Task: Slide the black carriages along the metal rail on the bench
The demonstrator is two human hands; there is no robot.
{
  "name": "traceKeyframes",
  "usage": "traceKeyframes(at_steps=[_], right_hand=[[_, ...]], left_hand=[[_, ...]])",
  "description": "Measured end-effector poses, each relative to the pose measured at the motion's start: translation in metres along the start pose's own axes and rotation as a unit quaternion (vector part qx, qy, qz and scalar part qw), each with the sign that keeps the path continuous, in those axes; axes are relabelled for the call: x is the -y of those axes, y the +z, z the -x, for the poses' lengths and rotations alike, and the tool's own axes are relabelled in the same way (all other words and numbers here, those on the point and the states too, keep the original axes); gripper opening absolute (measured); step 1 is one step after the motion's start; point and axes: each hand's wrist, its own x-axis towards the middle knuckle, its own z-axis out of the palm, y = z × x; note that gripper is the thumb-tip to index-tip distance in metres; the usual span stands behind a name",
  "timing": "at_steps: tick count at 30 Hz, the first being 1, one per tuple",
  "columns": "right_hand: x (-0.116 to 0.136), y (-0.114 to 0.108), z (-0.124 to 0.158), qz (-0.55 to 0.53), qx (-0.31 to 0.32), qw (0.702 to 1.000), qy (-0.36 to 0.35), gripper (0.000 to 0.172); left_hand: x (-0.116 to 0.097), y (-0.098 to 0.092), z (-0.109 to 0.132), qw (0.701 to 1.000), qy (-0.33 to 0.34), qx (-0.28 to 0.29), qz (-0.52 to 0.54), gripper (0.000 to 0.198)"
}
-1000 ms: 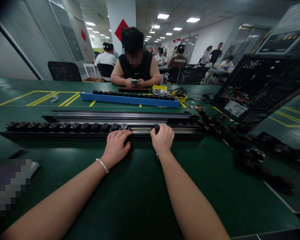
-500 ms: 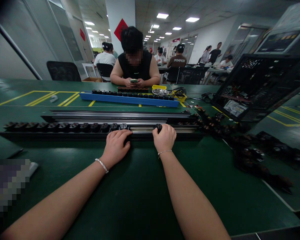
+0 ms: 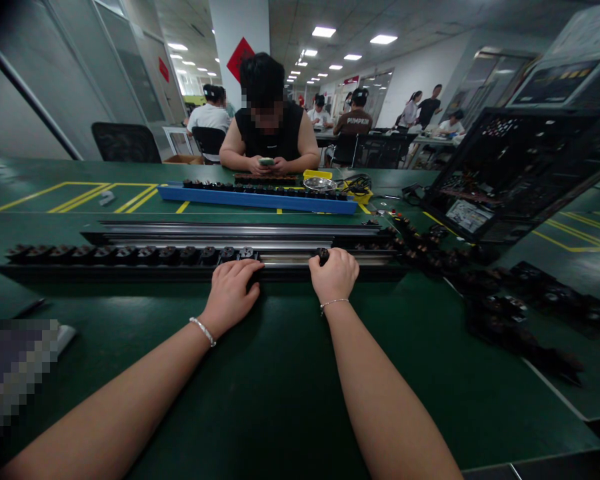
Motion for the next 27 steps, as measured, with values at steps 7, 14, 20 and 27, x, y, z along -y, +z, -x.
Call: traceKeyframes(at_steps=[7, 14, 20, 27], right_hand=[[-0.0004, -0.0033, -0.0017, 0.001, 0.017, 1.0, 0.012, 0.029], [-0.0003, -0.0044, -0.0021, 0.0, 0.019, 1.0, 0.015, 0.029], [-0.0018, -0.0038, -0.0025, 0.001, 0.01, 1.0, 0.013, 0.029], [-0.0063, -0.0061, -0.0053, 0.012, 0.008, 0.999, 0.032, 0.03]], left_hand=[[0.0003, 0.0, 0.0, 1.0, -0.003, 0.002, 0.001, 0.037], [-0.0006, 0.0002, -0.0002, 1.0, -0.009, 0.002, 0.001, 0.038], [-0.0003, 0.0002, -0.0001, 1.0, -0.007, 0.0, 0.004, 0.038], [-0.0001, -0.0001, 0.0, 1.0, -0.002, 0.0, 0.001, 0.036]])
